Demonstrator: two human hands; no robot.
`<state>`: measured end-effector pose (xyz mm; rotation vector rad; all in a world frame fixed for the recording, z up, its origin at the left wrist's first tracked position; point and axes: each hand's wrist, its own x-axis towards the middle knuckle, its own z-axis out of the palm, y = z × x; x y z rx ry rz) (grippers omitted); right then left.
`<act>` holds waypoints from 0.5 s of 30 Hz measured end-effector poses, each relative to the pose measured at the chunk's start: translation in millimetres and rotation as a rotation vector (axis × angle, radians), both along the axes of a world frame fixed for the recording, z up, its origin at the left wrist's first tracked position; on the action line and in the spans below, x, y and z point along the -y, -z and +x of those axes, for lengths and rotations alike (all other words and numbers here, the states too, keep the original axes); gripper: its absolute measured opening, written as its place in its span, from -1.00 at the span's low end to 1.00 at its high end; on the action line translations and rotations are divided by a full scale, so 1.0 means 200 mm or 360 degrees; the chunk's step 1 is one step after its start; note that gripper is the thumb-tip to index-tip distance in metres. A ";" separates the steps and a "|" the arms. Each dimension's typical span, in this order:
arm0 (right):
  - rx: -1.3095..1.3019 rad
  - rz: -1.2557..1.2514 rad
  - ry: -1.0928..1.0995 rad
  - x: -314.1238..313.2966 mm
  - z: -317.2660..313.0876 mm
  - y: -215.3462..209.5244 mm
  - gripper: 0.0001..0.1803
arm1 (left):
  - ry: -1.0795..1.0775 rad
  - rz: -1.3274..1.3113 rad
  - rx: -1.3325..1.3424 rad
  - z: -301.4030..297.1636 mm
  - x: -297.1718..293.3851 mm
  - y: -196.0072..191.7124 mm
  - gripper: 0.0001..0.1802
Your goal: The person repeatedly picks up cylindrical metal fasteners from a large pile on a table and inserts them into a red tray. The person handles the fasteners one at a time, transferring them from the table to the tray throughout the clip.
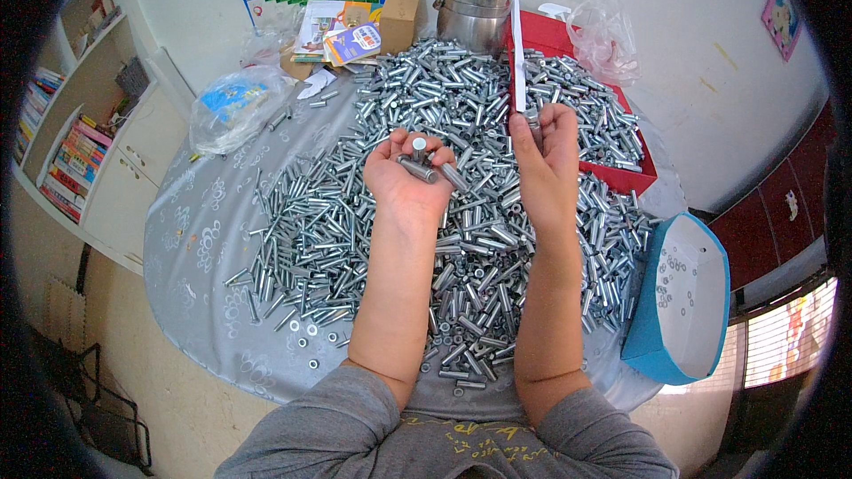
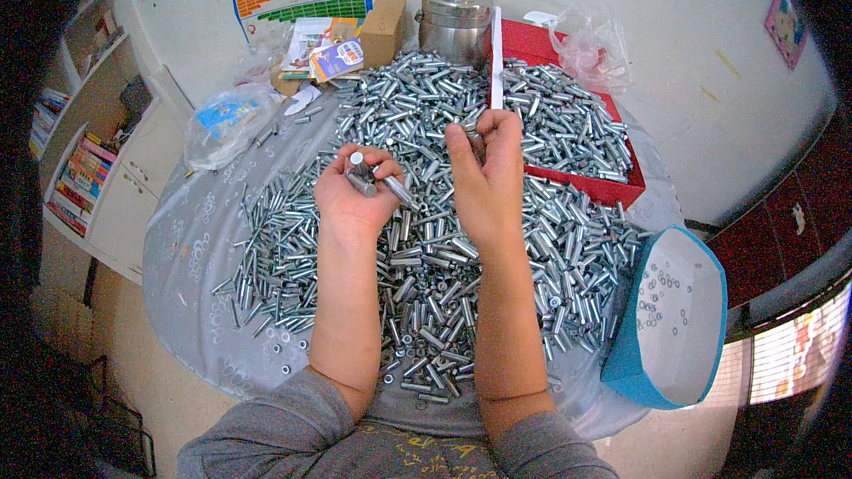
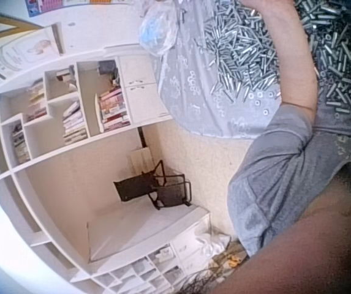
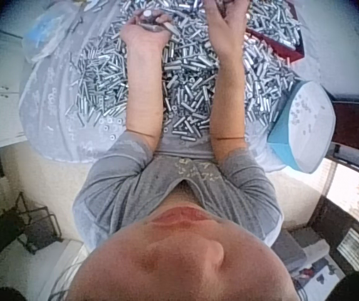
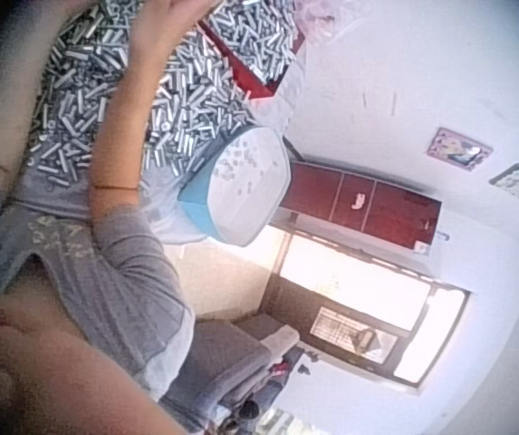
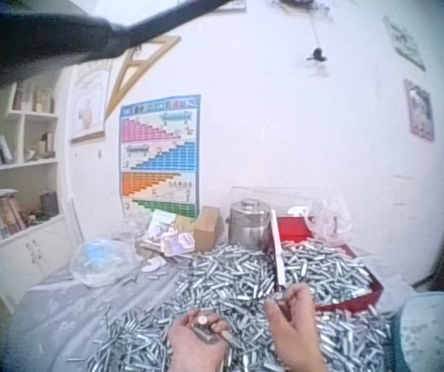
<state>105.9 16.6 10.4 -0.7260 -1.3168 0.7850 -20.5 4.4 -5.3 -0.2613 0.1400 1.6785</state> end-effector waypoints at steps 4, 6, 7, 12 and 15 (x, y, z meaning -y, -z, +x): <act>-0.0086 0.0061 0.0161 0.00 -0.02 -0.01 -0.75 | -0.0001 0.0046 -0.0008 0.00 0.00 0.00 -0.83; 0.0028 -0.0074 0.0065 0.00 0.01 -0.02 -0.75 | -0.0004 0.0040 -0.0004 0.00 0.00 0.00 -0.83; 0.0084 -0.0142 0.0018 0.01 0.02 -0.02 -0.76 | -0.0002 0.0045 -0.0006 0.00 0.00 0.00 -0.82; -0.0146 -0.0069 0.0036 0.01 -0.02 -0.02 -0.79 | 0.0013 0.0056 -0.0011 0.00 0.00 0.00 -0.78; -0.0168 -0.0198 -0.0164 0.00 0.02 -0.02 -0.79 | 0.0014 0.0036 -0.0012 0.01 0.00 0.00 -0.78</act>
